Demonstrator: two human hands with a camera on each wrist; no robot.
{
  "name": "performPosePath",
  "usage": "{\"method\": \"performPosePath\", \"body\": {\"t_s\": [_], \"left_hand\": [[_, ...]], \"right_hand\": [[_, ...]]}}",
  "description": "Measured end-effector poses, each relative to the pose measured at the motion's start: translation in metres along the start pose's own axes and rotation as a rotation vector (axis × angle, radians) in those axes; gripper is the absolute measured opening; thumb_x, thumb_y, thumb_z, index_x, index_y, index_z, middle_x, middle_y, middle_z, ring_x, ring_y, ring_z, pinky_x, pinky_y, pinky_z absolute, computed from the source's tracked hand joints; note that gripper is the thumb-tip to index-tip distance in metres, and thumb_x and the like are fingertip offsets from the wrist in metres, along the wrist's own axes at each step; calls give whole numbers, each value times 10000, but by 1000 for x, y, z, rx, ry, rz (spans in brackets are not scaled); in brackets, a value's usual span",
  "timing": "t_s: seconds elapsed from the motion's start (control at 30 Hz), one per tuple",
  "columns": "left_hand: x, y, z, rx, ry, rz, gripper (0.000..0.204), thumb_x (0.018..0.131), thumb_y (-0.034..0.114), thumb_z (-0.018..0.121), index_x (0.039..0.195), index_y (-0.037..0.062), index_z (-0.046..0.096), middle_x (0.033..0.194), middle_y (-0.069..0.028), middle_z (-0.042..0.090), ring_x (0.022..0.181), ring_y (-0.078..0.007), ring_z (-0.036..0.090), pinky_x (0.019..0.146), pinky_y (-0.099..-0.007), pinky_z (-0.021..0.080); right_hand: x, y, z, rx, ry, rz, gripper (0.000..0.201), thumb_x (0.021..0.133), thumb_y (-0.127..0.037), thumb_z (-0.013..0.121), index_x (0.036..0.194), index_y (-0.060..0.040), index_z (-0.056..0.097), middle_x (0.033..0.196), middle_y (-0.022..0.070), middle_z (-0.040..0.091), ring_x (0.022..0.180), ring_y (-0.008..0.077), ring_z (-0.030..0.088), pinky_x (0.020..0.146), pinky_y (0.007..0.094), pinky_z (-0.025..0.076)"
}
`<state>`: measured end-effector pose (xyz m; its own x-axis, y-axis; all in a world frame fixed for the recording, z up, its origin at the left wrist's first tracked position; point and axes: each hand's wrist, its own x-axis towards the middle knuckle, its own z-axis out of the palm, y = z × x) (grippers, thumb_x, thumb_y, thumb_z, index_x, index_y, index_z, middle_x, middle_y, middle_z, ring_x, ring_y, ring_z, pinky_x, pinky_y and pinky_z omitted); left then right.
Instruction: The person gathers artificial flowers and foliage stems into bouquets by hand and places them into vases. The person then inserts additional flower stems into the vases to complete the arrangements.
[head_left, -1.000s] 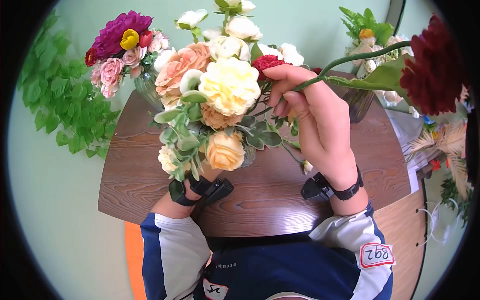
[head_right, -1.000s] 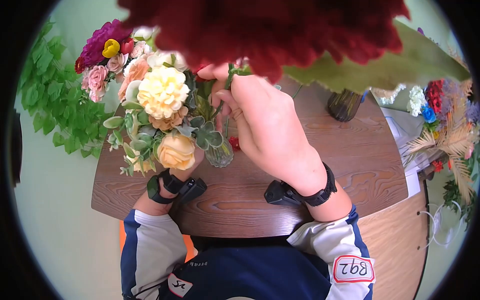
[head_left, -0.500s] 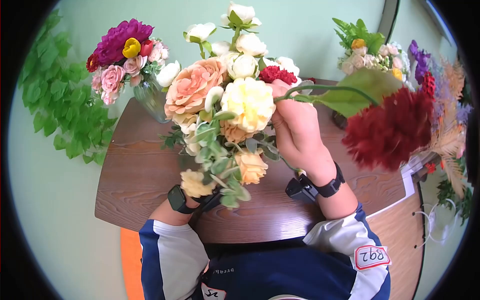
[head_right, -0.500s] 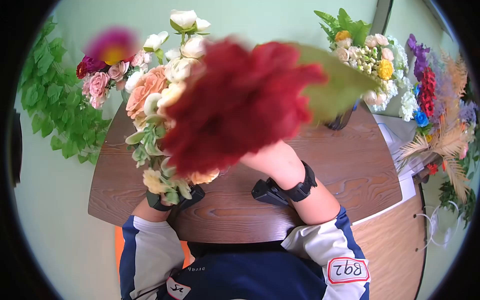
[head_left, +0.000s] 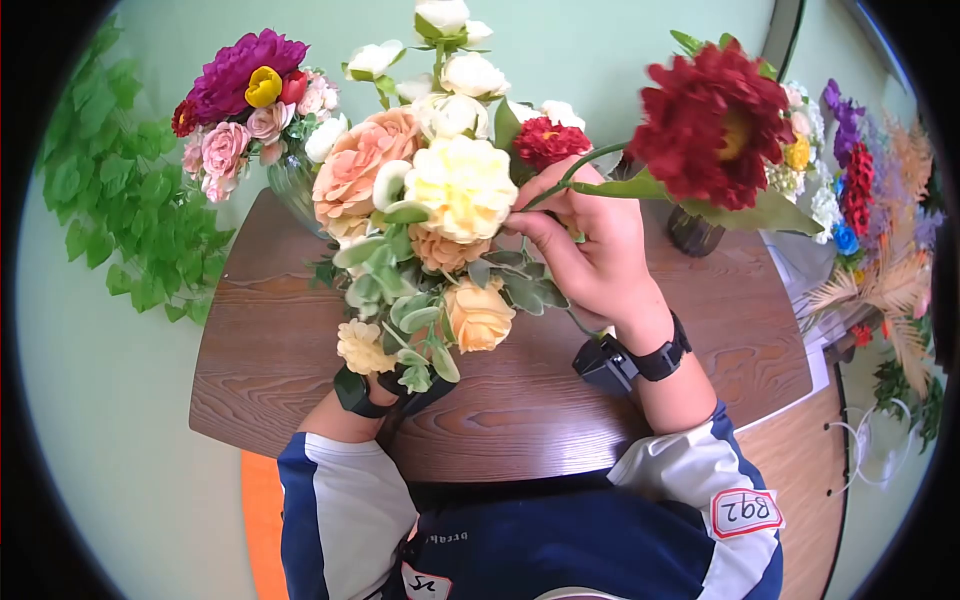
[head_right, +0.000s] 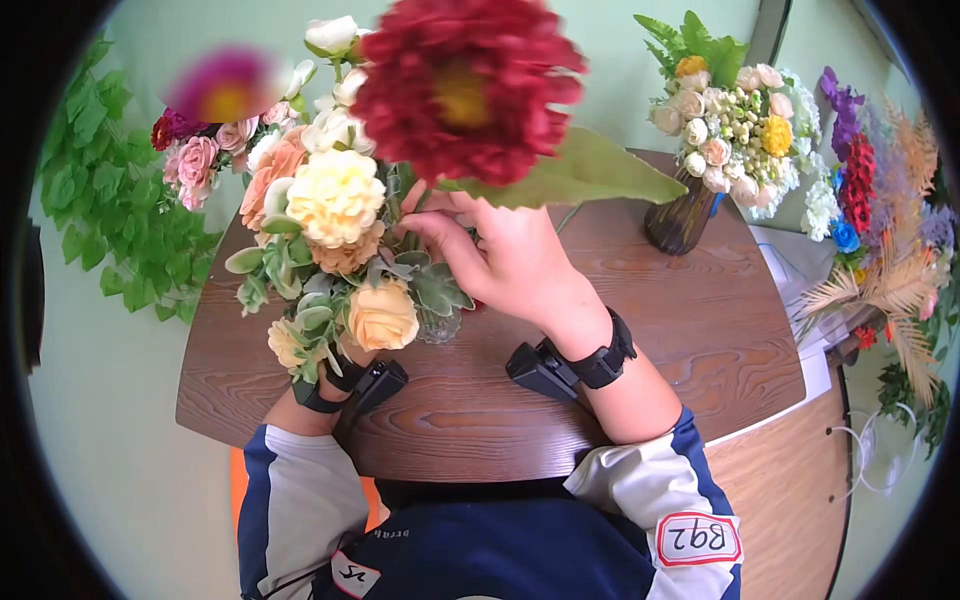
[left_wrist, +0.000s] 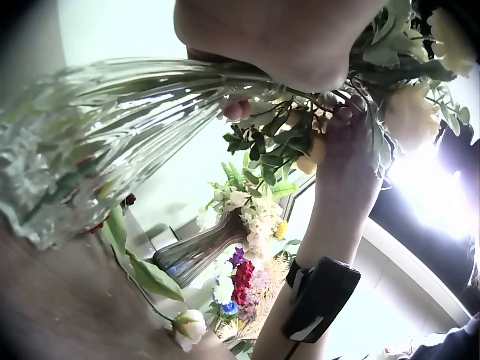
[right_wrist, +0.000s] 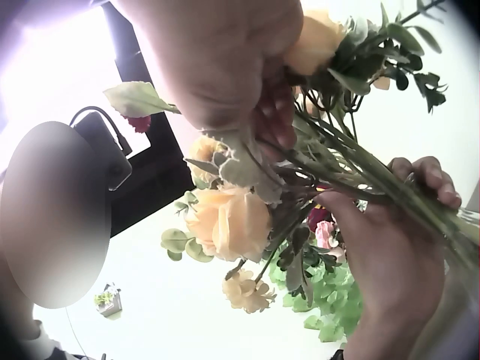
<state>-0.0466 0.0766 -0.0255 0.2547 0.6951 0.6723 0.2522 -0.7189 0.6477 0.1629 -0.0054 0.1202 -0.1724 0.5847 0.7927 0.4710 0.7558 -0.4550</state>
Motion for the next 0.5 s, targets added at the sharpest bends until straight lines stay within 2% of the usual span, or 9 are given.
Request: {"method": "performPosePath", "body": {"t_s": [0.03,0.1,0.17,0.2,0.3,0.33,0.37,0.43,0.5], "left_hand": [[6,-1,2,3,-2,2,257,927,199,450,1124,46,509,1095,-71,528,1013,-178,500,860,-332,412],[0,4,8,8,-9,5,257,926,198,451,1126,46,509,1098,-71,526,1017,-178,498,862,-332,411],[-10,10,12,14,-11,6,258,926,197,452,1128,46,508,1102,-72,524,1020,-178,497,864,-331,410],[-6,9,14,17,-12,6,258,926,196,453,1129,46,507,1103,-72,524,1021,-178,496,865,-331,409],[-8,10,6,25,-14,8,260,925,194,455,1132,46,506,1108,-73,521,1026,-178,493,869,-330,408],[-13,14,7,28,-14,11,260,925,194,455,1133,46,505,1110,-73,520,1028,-178,492,870,-330,407],[-13,18,23,31,-14,13,260,925,193,456,1134,46,505,1112,-74,519,1029,-178,492,871,-330,407],[-10,20,20,36,-15,16,261,924,192,457,1136,46,504,1115,-74,517,1033,-177,490,873,-330,406],[7,20,37,38,-13,20,262,924,191,458,1137,46,503,1119,-75,515,1036,-177,488,876,-329,405]], "right_hand": [[-1,0,1,33,-7,87,113,751,84,602,855,60,564,810,83,563,665,138,574,602,231,460],[0,-3,1,22,5,59,129,727,97,601,841,64,553,788,91,550,653,147,575,580,235,455],[3,-1,1,-90,43,-129,143,707,120,582,831,57,550,796,84,558,652,141,574,563,240,450],[1,3,2,-99,87,-101,161,766,-56,630,927,-50,625,779,100,633,708,256,614,618,328,472],[-3,-2,4,-152,71,-52,184,750,-34,632,933,-48,629,842,113,620,734,269,600,644,343,462],[0,7,7,-236,146,-244,163,737,4,620,894,-23,582,810,113,604,691,269,588,597,337,451],[1,4,7,-236,146,-245,163,737,4,620,894,-23,582,810,113,604,691,269,588,597,337,451],[4,-4,6,-183,133,-126,157,727,34,606,834,-15,502,750,114,572,681,260,581,570,324,443],[6,-4,9,-128,153,-148,188,722,56,591,794,-18,434,691,114,540,630,267,566,532,326,433]]}}
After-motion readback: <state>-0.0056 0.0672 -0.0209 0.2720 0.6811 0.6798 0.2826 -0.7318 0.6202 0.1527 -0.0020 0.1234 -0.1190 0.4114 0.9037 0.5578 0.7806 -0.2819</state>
